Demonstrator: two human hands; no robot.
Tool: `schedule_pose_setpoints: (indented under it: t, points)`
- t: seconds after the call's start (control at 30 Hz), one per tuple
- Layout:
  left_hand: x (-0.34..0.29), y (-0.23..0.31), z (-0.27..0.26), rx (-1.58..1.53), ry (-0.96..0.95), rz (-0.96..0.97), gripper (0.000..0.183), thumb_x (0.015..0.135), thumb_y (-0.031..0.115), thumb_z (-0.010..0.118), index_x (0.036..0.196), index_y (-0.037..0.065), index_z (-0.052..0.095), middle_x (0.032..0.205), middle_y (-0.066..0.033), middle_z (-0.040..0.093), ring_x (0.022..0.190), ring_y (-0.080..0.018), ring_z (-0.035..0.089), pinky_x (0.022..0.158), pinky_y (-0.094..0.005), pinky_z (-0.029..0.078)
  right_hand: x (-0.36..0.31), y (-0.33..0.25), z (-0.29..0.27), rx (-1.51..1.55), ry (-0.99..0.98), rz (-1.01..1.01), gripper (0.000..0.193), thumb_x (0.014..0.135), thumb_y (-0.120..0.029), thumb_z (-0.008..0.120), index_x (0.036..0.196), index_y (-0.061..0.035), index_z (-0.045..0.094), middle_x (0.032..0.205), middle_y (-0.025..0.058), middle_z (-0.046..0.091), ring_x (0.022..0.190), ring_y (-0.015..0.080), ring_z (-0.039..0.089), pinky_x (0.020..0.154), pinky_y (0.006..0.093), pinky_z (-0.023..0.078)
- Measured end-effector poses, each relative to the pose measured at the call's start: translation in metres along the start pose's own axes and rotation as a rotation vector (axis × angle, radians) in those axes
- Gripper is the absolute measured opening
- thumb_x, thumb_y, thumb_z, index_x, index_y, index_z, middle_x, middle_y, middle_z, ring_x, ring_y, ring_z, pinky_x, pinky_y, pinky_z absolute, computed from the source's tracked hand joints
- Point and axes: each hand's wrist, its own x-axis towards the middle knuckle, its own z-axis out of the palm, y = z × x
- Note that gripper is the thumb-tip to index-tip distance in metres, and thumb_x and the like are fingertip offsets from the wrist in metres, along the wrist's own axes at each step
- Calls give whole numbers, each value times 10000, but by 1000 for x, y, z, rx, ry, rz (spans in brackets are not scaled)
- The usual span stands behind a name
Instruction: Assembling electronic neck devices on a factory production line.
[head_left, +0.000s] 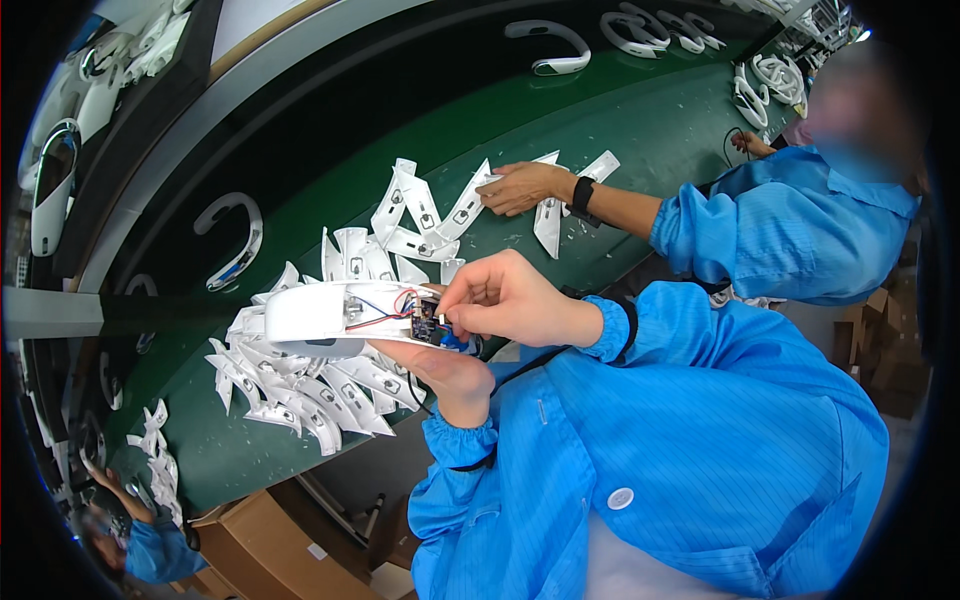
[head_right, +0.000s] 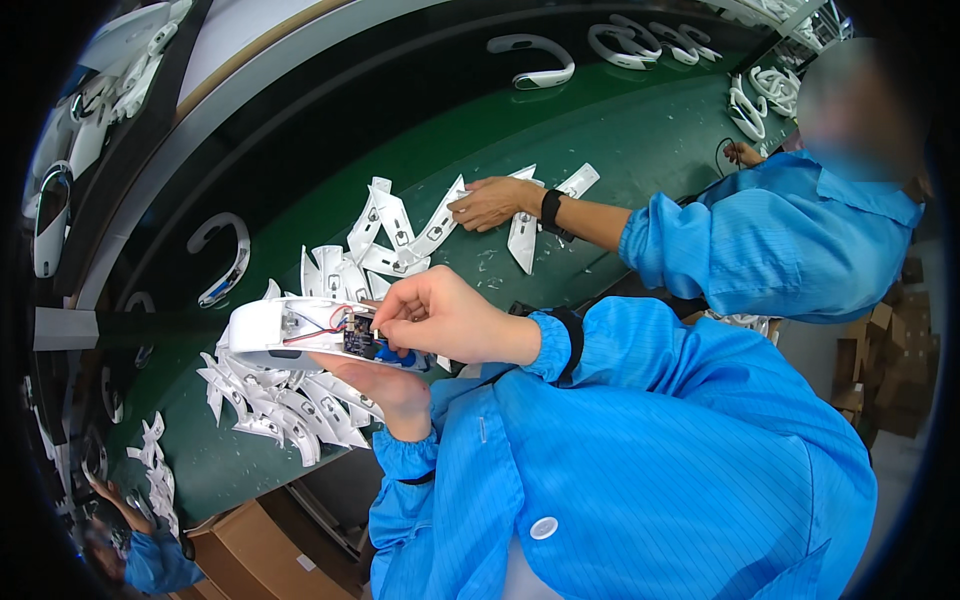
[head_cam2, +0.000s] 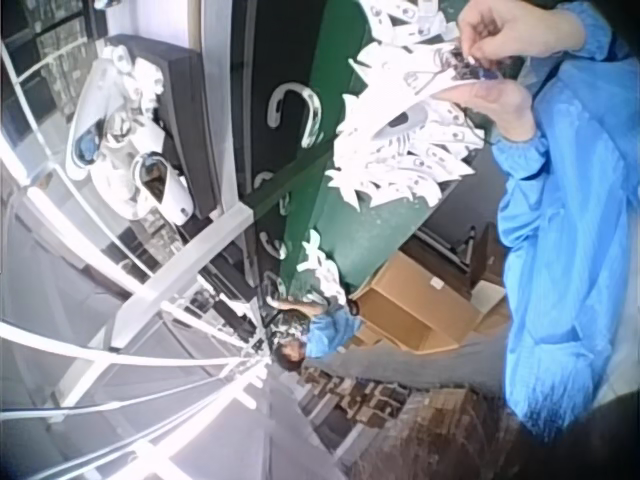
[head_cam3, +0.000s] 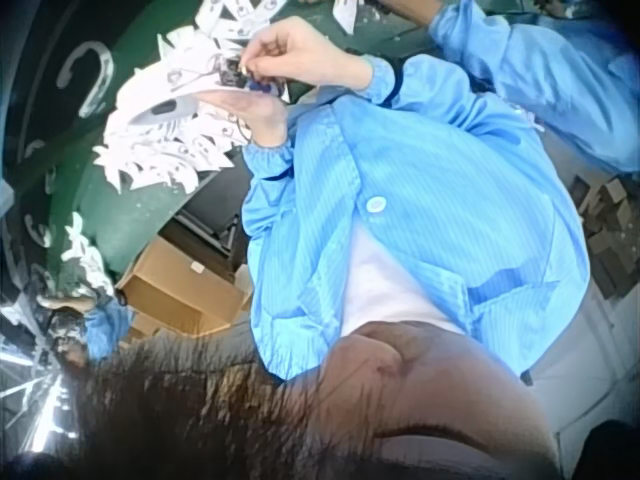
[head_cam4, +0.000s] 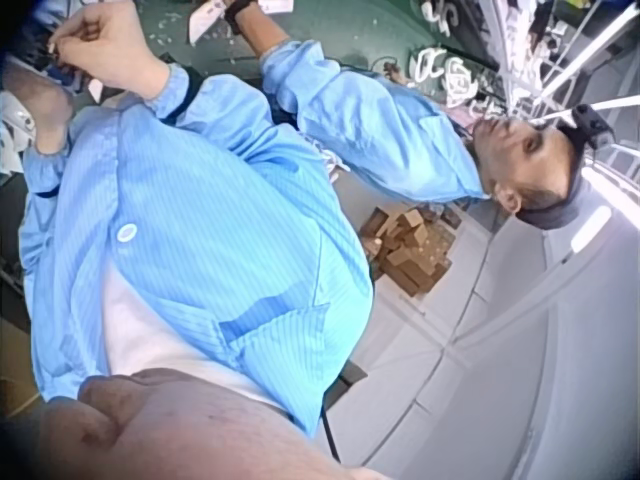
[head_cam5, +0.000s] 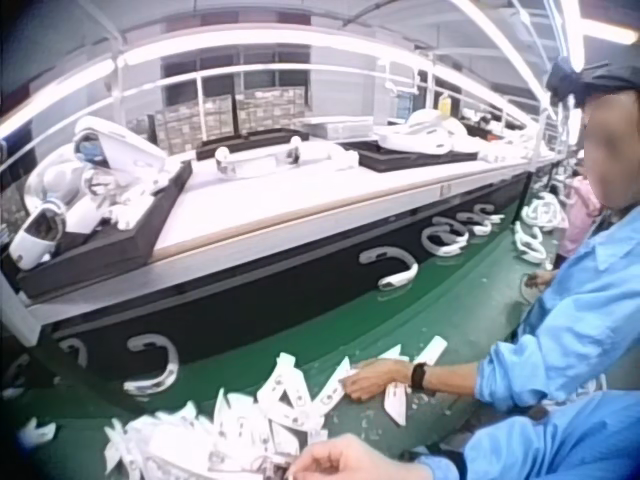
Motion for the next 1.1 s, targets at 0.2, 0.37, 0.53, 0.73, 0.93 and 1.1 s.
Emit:
schedule_pose_setpoints:
  t: [0.2,0.37,0.53,0.73,0.93,1.1]
  points:
    - [-1,-2,-4,-15,-4,-35,952,803,732,232,1385,29,-39,954,-176,502,646,-131,480,496,-210,372,-2,-2,0,28,-26,28,142,837,-33,587,952,42,622,803,85,642,685,90,597,524,186,435]
    - [-4,-9,-6,-4,27,13,874,834,690,266,1383,54,26,964,-161,508,694,-146,509,542,-221,416,-2,1,1,42,-19,13,149,840,-43,590,958,39,626,796,86,646,671,89,598,504,186,427]
    - [-3,-8,-10,-4,-22,11,804,859,656,289,1380,76,94,981,-143,516,756,-158,537,587,-230,457,-2,0,1,29,-5,66,132,835,-43,593,931,41,624,782,86,643,657,89,598,496,187,430]
    - [-4,-16,-2,43,110,96,878,857,627,267,1377,-14,-32,976,-196,493,696,-170,507,546,-233,417,-1,11,4,-109,52,-76,116,835,-37,579,915,40,616,758,80,633,665,92,597,499,191,438]
    - [-4,-7,-6,17,21,-5,876,862,616,261,1376,-22,-48,949,-190,497,664,-158,492,527,-227,402,-2,0,-1,9,-25,65,134,837,-33,579,941,44,616,783,87,637,679,96,599,507,193,447]
    - [-9,-14,-12,23,-12,43,786,872,636,280,1379,64,98,1056,-160,492,859,-197,539,684,-289,465,-7,6,3,3,7,36,142,838,-20,571,954,50,612,798,88,639,686,97,599,571,207,476]
